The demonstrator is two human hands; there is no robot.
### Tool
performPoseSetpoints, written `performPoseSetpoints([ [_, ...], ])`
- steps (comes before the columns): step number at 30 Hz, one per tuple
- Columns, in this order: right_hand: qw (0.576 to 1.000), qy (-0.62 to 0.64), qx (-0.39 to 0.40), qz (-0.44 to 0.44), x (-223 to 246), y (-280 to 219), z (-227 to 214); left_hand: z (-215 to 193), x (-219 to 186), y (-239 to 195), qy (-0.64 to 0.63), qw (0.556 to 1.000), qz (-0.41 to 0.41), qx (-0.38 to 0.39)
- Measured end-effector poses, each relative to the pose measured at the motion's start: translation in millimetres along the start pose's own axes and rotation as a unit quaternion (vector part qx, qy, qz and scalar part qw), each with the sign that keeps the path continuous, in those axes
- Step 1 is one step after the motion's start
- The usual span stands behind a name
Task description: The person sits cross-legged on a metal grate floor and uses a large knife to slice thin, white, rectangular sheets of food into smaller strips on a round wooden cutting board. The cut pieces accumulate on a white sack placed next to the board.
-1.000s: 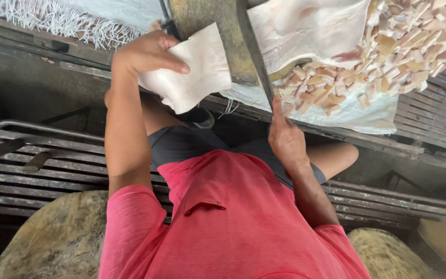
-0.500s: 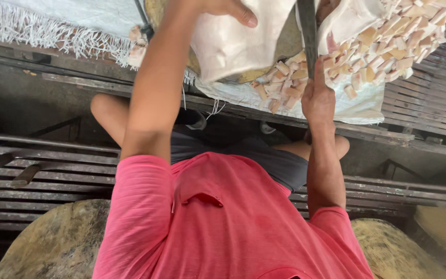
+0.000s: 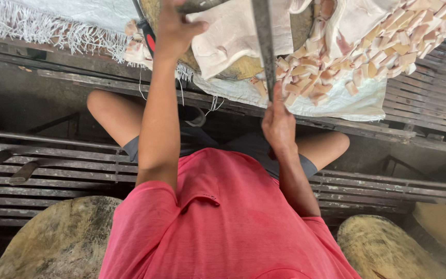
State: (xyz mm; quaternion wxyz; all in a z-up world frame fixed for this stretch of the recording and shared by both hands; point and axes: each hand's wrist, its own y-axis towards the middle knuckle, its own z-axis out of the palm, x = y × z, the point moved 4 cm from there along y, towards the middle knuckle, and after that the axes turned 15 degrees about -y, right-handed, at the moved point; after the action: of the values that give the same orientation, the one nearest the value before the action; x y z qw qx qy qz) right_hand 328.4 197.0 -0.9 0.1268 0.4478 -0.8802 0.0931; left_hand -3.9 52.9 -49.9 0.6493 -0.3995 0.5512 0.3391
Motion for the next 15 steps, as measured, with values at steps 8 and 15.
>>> performPoseSetpoints([
  [8, 0.992, -0.047, -0.056, -0.1, 12, 3, -3, 19, -1, -53, 0.18, 0.982, 0.049, 0.006],
  [15, 0.973, 0.024, -0.224, -0.041, 4, -12, -108, 12, -4, -61, -0.012, 0.999, 0.019, 0.046],
])
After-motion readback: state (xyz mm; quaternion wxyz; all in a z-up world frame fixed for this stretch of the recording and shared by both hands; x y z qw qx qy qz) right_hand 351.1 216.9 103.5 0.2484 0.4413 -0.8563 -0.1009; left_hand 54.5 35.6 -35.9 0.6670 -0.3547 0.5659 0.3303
